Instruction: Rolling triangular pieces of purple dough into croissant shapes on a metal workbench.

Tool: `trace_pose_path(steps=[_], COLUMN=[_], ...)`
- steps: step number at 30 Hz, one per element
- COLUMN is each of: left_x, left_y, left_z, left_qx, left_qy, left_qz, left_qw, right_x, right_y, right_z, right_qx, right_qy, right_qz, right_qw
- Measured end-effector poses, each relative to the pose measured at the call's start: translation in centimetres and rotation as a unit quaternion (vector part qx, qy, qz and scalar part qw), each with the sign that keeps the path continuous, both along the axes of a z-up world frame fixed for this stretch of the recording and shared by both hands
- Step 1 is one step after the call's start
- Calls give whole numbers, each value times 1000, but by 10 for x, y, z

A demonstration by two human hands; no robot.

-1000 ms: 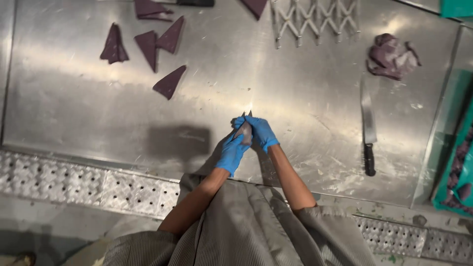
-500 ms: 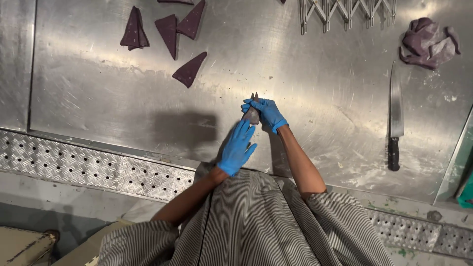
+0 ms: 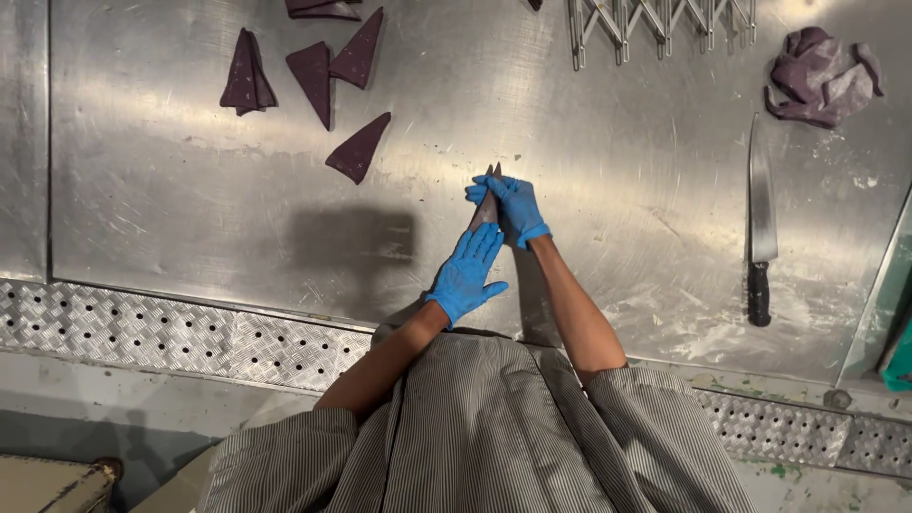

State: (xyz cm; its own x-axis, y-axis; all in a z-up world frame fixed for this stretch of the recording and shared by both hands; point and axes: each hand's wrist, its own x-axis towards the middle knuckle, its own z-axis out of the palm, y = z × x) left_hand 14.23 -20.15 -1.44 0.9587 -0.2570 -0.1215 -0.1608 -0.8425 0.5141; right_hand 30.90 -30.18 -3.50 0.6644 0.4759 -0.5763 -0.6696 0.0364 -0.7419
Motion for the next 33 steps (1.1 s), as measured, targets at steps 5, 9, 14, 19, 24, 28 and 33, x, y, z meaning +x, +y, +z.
trace_pose_path(steps=[5, 9, 14, 19, 24, 28, 33], left_x=[-1, 2, 4, 6, 9, 18, 14], left_y=[-4, -6, -7, -10, -12, 2, 48], left_z=[-4, -5, -5, -5, 2, 20, 36], left_qx=[-5, 21, 40, 40, 116, 81, -11], left_qy=[24, 30, 32, 55, 44, 27, 2], left_qz=[19, 25, 25, 25, 9, 2, 53], left_qw=[1000, 999, 998, 997, 992, 996, 999], right_x=[48, 81, 115, 138, 159, 143, 38], right_y=[18, 33, 51, 61, 66, 52, 1], right_z=[-5, -8, 2, 1, -16, -3, 90], right_qx=[30, 68, 54, 38, 27, 5, -332], right_qy=[-13, -38, -44, -54, -65, -111, -676], right_qz=[-21, -27, -25, -30, -27, -19, 121], right_qw=[999, 997, 997, 997, 997, 994, 646])
